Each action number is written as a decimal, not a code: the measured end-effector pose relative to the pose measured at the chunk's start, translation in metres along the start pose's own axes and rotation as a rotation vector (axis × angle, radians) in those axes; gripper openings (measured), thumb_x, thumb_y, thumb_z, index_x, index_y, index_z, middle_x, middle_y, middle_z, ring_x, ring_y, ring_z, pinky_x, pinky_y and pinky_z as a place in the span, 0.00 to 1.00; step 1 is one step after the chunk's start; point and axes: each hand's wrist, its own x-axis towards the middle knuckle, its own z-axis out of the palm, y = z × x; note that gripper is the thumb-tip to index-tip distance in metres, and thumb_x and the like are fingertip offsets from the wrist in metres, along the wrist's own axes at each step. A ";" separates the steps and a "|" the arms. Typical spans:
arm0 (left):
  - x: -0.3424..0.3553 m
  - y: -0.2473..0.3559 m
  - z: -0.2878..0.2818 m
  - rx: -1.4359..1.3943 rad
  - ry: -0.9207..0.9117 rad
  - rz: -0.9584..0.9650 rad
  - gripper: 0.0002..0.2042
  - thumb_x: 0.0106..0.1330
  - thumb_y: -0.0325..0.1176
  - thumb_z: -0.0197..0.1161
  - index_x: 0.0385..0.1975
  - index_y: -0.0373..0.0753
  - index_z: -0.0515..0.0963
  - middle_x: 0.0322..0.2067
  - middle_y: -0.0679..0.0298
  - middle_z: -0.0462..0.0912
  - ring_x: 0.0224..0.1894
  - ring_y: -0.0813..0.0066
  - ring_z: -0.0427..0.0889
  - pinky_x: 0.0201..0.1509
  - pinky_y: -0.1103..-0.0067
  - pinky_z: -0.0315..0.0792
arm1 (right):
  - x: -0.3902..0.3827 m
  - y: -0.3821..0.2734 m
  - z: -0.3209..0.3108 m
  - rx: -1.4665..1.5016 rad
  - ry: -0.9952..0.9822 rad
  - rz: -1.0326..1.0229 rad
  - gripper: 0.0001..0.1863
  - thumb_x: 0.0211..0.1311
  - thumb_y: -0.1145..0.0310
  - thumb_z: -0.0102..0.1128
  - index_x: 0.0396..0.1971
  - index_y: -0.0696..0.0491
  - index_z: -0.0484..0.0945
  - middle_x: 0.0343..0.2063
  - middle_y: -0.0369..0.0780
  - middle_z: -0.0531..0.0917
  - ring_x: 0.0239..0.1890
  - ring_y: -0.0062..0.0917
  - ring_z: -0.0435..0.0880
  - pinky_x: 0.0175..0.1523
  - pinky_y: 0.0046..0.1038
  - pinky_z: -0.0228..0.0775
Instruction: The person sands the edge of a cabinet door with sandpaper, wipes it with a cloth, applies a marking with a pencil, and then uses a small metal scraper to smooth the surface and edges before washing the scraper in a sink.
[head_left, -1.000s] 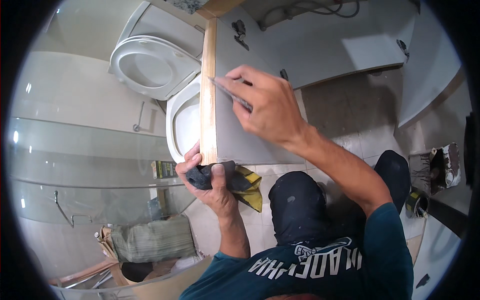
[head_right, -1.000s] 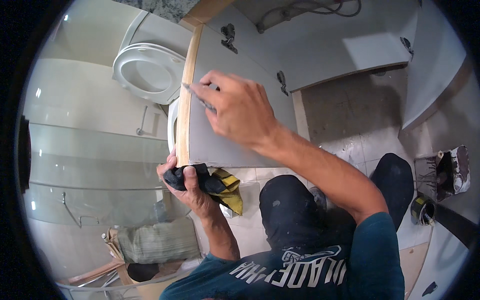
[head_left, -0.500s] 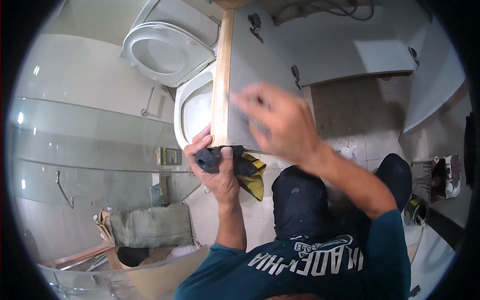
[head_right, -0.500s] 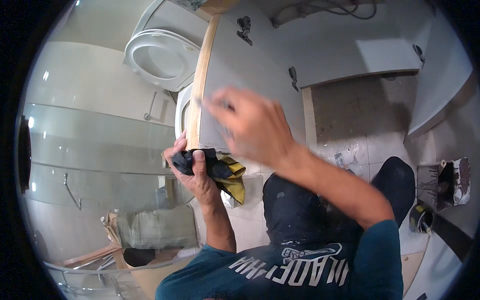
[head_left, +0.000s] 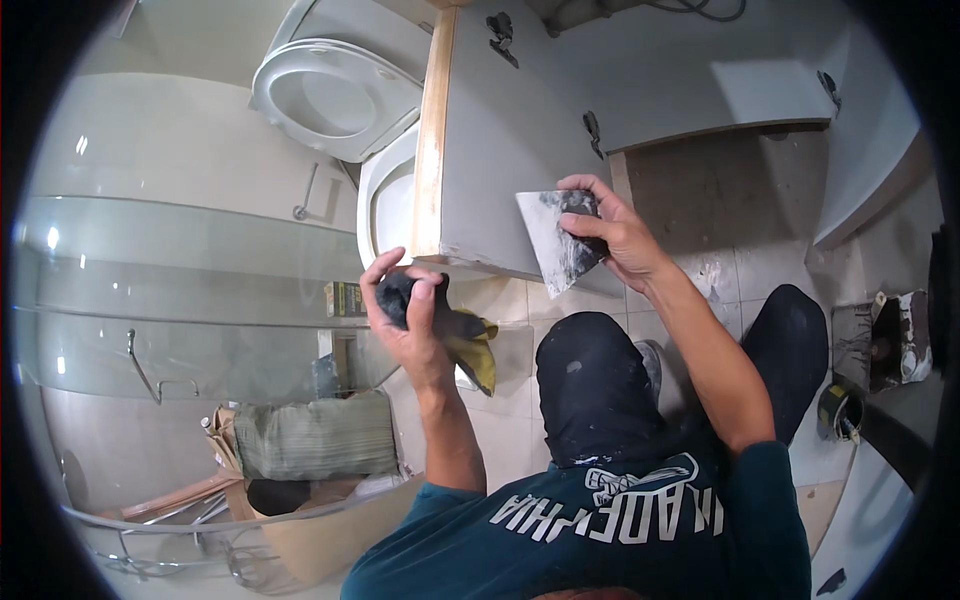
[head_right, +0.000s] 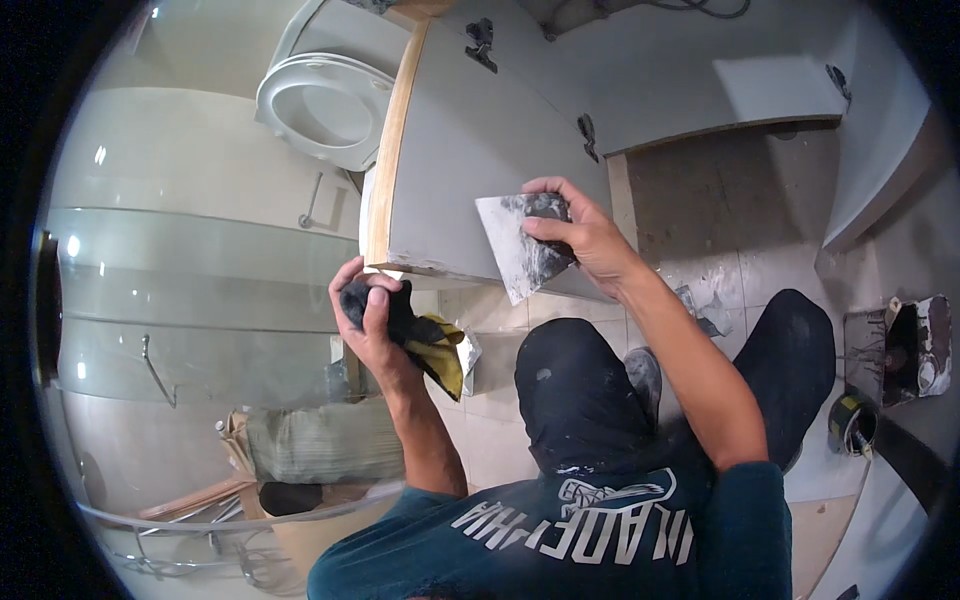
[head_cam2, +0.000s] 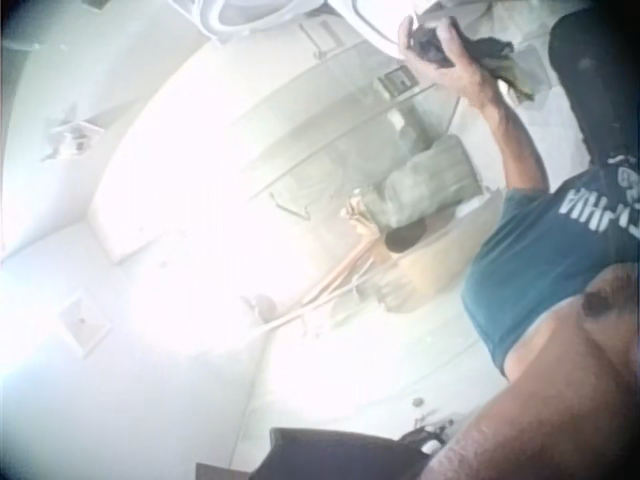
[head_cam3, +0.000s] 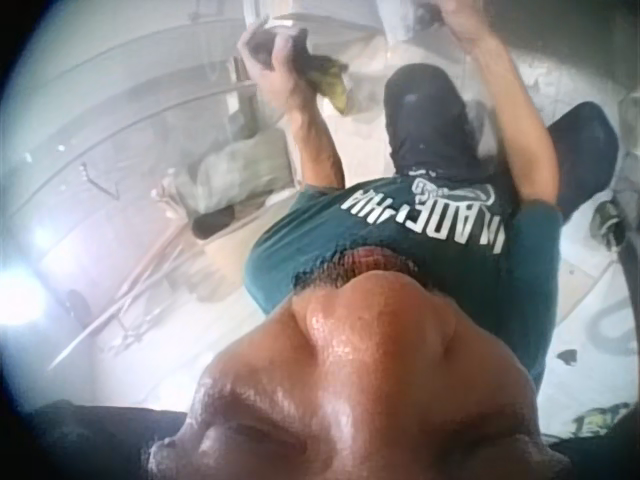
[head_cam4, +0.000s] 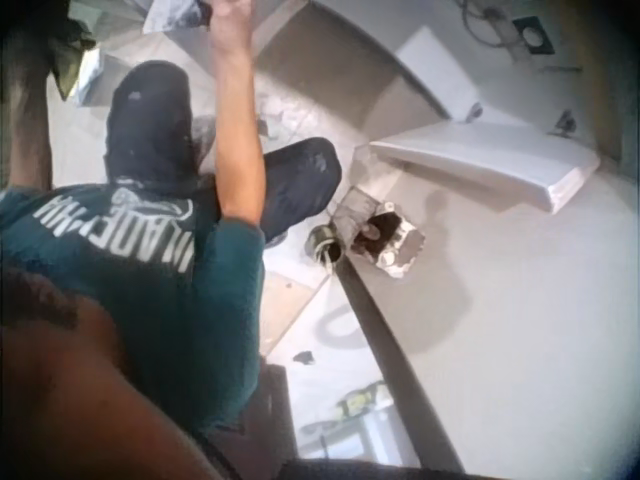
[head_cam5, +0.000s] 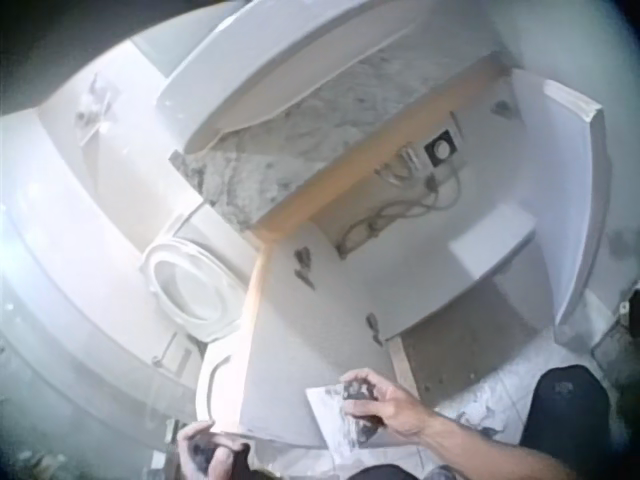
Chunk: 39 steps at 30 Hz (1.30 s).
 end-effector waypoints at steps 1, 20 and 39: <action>-0.001 -0.001 0.005 -0.018 -0.016 -0.034 0.23 0.66 0.28 0.67 0.60 0.36 0.71 0.32 0.69 0.78 0.35 0.82 0.75 0.44 0.81 0.71 | 0.000 0.008 -0.002 0.022 -0.016 -0.008 0.28 0.62 0.72 0.71 0.61 0.51 0.71 0.46 0.35 0.79 0.47 0.17 0.79 0.53 0.21 0.74; 0.005 -0.013 0.007 0.118 -0.056 0.149 0.23 0.68 0.24 0.68 0.62 0.31 0.72 0.59 0.56 0.78 0.53 0.75 0.80 0.60 0.78 0.75 | -0.024 0.061 0.051 -0.325 0.319 -0.190 0.33 0.57 0.55 0.76 0.54 0.57 0.71 0.42 0.40 0.80 0.43 0.23 0.79 0.51 0.28 0.73; 0.007 -0.014 0.010 0.058 -0.053 0.141 0.24 0.66 0.24 0.70 0.61 0.32 0.73 0.58 0.58 0.78 0.50 0.79 0.78 0.57 0.81 0.73 | -0.015 0.039 0.065 -0.323 0.327 -0.200 0.33 0.57 0.55 0.76 0.52 0.61 0.71 0.43 0.47 0.81 0.45 0.28 0.82 0.53 0.31 0.74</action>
